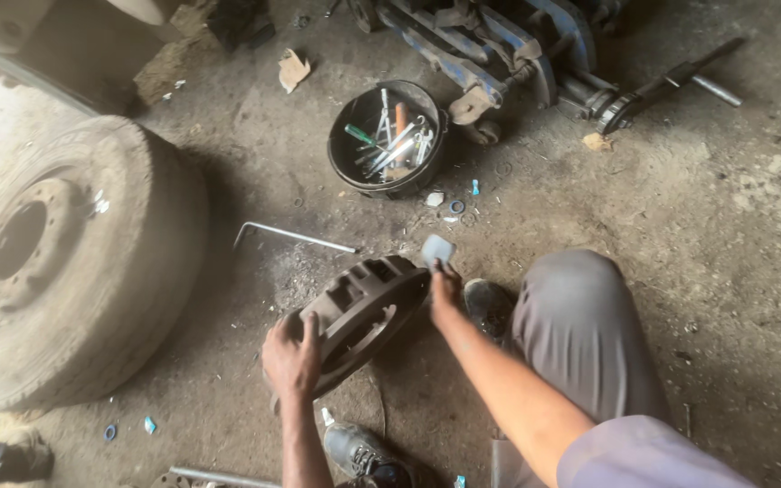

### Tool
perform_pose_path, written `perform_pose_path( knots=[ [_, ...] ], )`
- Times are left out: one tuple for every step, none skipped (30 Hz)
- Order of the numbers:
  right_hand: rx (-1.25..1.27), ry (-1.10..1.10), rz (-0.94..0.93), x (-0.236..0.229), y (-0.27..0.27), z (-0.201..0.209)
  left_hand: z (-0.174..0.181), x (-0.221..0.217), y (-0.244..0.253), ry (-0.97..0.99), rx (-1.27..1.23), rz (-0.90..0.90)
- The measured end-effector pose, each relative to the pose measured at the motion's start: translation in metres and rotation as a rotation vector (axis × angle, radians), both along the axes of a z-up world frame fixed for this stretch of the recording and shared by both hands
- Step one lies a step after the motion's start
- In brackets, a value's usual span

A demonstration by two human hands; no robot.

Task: The person is using an abrasive block to scrub the surface of a clutch plate and its metallic housing.

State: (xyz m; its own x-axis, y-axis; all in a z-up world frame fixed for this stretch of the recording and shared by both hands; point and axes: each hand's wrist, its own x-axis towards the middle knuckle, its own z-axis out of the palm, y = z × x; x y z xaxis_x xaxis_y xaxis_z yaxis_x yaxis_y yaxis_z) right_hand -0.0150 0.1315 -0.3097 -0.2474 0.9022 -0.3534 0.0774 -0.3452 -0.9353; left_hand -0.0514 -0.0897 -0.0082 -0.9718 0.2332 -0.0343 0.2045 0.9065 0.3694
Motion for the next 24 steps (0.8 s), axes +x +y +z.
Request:
perform_pose_path(
  knots=[
    [-0.103, 0.053, 0.012, 0.003, 0.009, -0.015, 0.000, 0.004, 0.000, -0.002, 0.014, -0.005],
    [-0.206, 0.105, 0.024, 0.004, 0.015, -0.022, -0.002, 0.006, 0.003, -0.004, 0.027, -0.009],
    [-0.318, 0.148, 0.042, 0.006, 0.013, -0.022, -0.003, 0.008, 0.001, -0.011, 0.034, -0.006],
    [-0.232, 0.203, 0.078, 0.007, 0.010, -0.015, -0.005, 0.008, 0.001, 0.073, 0.049, -0.017],
    [-0.142, 0.255, 0.108, 0.012, 0.010, -0.001, -0.010, 0.006, 0.004, 0.152, 0.065, -0.033],
    [-0.054, 0.308, 0.138, 0.018, 0.008, 0.020, -0.013, 0.005, 0.003, 0.231, 0.080, -0.049],
    [0.031, 0.227, 0.191, 0.023, 0.008, 0.048, -0.015, 0.003, 0.004, 0.217, 0.090, -0.041],
    [0.118, 0.147, 0.242, 0.028, 0.002, 0.079, -0.016, 0.002, 0.004, 0.204, 0.100, -0.033],
    [0.211, 0.063, 0.297, 0.034, -0.004, 0.109, -0.018, 0.001, 0.005, 0.188, 0.117, -0.022],
    [0.245, 0.011, 0.380, 0.039, -0.011, 0.139, -0.020, 0.001, 0.006, 0.182, 0.114, -0.026],
    [0.278, -0.038, 0.463, 0.040, -0.018, 0.165, -0.020, -0.001, 0.007, 0.179, 0.109, -0.030],
    [0.312, -0.088, 0.546, 0.042, -0.024, 0.188, -0.020, -0.003, 0.008, 0.176, 0.104, -0.034],
    [0.527, 0.059, 0.562, 0.045, -0.030, 0.205, -0.020, -0.004, 0.009, 0.175, 0.100, -0.024],
    [0.736, 0.213, 0.580, 0.047, -0.036, 0.217, -0.022, -0.004, 0.011, 0.174, 0.096, -0.014],
    [0.936, 0.373, 0.597, 0.051, -0.041, 0.222, -0.023, -0.004, 0.012, 0.170, 0.088, -0.006],
    [0.927, 0.400, 0.602, 0.052, -0.041, 0.221, -0.023, -0.005, 0.014, 0.166, 0.088, -0.022],
    [0.915, 0.425, 0.608, 0.053, -0.037, 0.213, -0.023, -0.006, 0.015, 0.159, 0.086, -0.038],
    [0.902, 0.449, 0.613, 0.052, -0.032, 0.199, -0.023, -0.006, 0.017, 0.153, 0.085, -0.055],
    [0.642, 0.157, 0.602, 0.047, -0.023, 0.180, -0.023, -0.007, 0.019, 0.092, 0.064, -0.047],
    [0.380, -0.134, 0.592, 0.041, -0.011, 0.158, -0.023, -0.006, 0.022, 0.030, 0.044, -0.039],
    [0.401, -0.099, 0.518, 0.037, 0.008, 0.135, -0.022, -0.007, 0.026, -0.027, 0.026, -0.039],
    [0.422, -0.063, 0.445, 0.037, 0.026, 0.115, -0.022, -0.005, 0.028, -0.004, 0.023, -0.050],
    [0.336, -0.015, 0.412, 0.041, 0.043, 0.099, -0.021, -0.004, 0.030, 0.019, 0.020, -0.066],
    [0.250, 0.032, 0.378, 0.043, 0.053, 0.087, -0.020, -0.004, 0.033, 0.043, 0.018, -0.081]
  ],
)
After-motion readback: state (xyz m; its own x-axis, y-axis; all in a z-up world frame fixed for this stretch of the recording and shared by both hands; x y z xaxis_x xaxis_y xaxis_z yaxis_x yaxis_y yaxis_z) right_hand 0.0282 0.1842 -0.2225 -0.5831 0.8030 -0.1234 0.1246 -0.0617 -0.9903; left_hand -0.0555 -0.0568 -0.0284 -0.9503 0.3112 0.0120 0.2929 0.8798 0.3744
